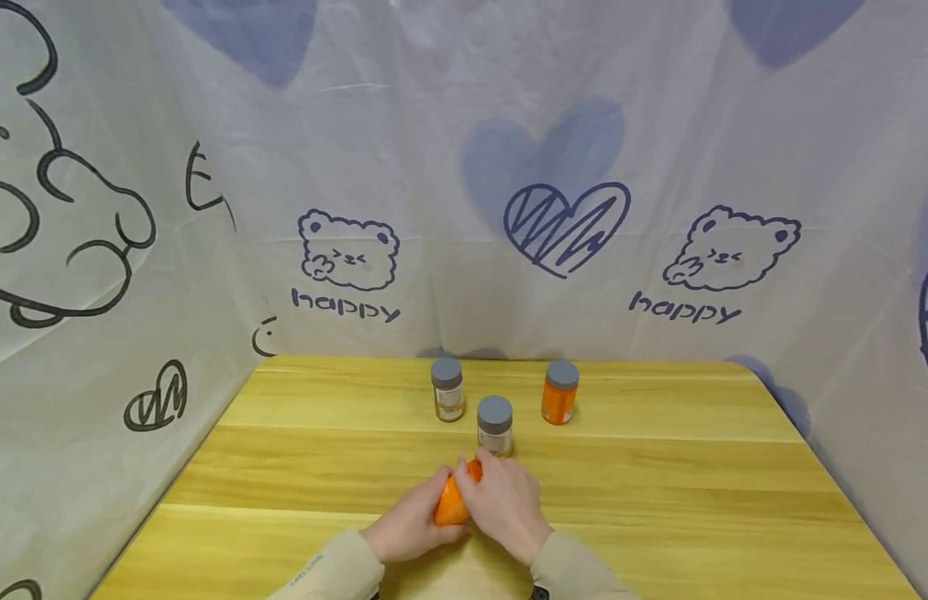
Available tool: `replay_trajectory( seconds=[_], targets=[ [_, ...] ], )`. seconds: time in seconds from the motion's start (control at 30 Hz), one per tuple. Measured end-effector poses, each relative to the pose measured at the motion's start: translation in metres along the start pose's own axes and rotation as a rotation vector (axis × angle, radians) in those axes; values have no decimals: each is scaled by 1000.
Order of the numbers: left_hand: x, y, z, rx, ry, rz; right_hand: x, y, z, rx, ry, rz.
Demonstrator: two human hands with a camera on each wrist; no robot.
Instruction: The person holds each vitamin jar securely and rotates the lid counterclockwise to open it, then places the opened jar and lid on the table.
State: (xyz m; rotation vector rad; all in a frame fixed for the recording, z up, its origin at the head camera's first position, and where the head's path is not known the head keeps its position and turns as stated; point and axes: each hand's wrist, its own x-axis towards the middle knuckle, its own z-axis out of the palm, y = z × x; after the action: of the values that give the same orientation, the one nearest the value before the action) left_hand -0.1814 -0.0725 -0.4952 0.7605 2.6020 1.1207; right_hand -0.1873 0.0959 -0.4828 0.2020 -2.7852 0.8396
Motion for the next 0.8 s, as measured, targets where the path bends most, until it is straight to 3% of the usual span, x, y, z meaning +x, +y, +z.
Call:
replay_trajectory(
  seconds=[0.27, 0.8],
  targets=[
    [2, -5, -2, -35, -35, 41, 0, 4, 3, -5, 15, -61],
    [2, -1, -7, -65, -77, 52, 0, 10, 3, 58, 15, -136]
  ],
)
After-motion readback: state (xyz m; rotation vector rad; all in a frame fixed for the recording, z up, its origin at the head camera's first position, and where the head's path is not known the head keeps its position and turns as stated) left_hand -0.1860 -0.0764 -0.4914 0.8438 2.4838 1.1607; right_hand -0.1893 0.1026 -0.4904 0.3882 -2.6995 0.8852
